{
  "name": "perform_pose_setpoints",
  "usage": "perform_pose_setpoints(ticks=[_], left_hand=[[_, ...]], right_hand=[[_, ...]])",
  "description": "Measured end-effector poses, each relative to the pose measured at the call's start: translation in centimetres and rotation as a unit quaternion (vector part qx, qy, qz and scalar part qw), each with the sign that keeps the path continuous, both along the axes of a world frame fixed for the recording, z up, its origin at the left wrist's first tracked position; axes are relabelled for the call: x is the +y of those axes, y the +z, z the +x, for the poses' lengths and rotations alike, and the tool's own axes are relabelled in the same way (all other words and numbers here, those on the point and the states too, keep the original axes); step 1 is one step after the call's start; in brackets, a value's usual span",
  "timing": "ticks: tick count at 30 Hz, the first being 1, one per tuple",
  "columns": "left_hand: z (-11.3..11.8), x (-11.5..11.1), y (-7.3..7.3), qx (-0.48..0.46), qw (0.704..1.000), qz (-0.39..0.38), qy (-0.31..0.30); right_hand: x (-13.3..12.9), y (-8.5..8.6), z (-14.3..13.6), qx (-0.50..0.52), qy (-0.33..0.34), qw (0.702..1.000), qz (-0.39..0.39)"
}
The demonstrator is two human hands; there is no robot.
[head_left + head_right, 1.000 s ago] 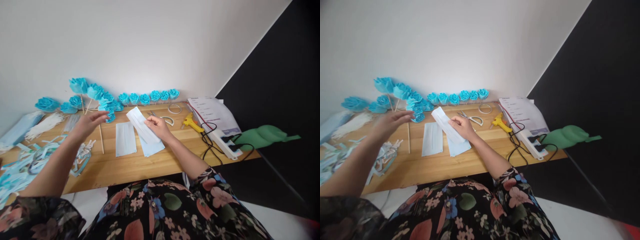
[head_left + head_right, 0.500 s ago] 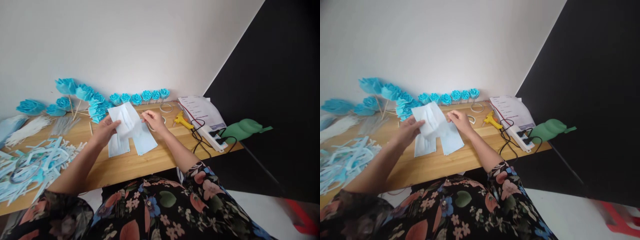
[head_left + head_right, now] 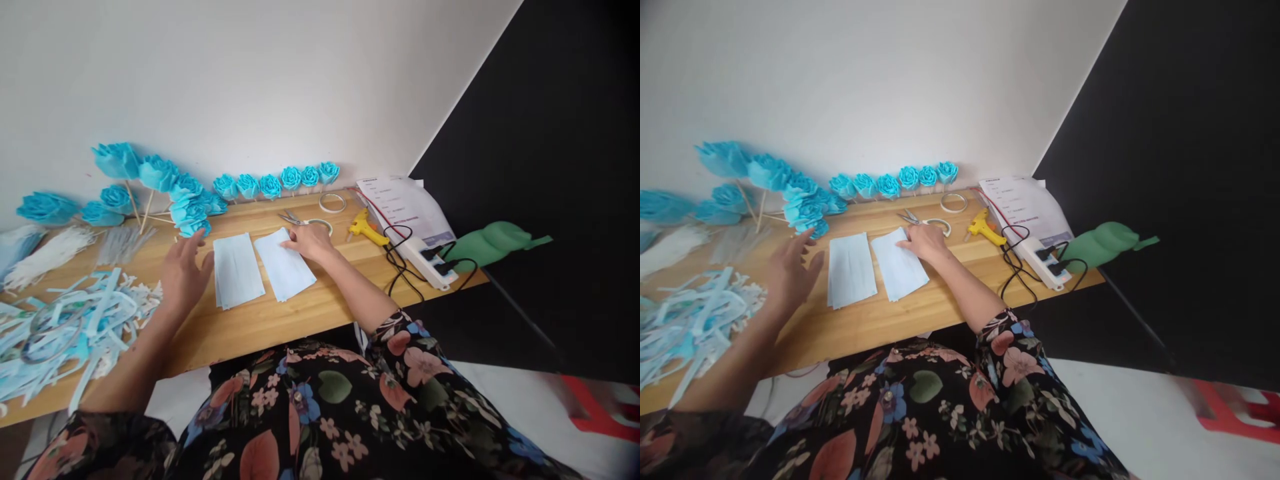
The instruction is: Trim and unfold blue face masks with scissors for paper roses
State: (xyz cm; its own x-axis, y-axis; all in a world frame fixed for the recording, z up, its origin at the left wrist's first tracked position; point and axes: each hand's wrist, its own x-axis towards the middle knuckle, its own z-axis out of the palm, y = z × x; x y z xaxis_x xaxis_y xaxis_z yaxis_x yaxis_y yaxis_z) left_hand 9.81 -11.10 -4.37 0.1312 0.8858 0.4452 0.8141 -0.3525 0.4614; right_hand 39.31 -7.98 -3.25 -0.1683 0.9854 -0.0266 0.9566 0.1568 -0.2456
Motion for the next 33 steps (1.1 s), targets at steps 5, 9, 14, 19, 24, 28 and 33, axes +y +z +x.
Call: perform_pose_setpoints(ticks=[5, 9, 14, 19, 24, 28, 33], left_hand=[[1.1, -1.0, -2.2, 0.126, 0.977, -0.038, -0.166], [1.0, -0.7, -4.5, 0.188, 0.963, -0.070, -0.181], [0.6, -0.4, -4.1, 0.189, 0.960, -0.079, -0.191], [1.0, 0.1, -2.8, 0.119, 0.971, -0.069, -0.194], [3.8, 0.9, -0.2, -0.072, 0.976, -0.107, -0.177], [7.5, 1.5, 1.5, -0.316, 0.912, -0.202, -0.166], [10.0, 1.4, 1.8, -0.508, 0.741, -0.402, -0.177]], right_hand=[[0.3, -0.3, 0.2, 0.001, -0.007, 1.000, -0.016], [0.4, -0.4, 0.4, -0.007, -0.005, 1.000, -0.008], [0.3, -0.1, 0.3, -0.025, -0.003, 1.000, -0.005], [-0.1, 0.7, 0.4, -0.005, -0.010, 0.999, 0.041], [0.1, 0.4, 0.8, 0.233, 0.027, 0.965, 0.116], [0.5, 0.1, 0.4, 0.489, 0.047, 0.871, 0.020], [0.7, 0.0, -0.1, 0.598, 0.005, 0.800, -0.041]])
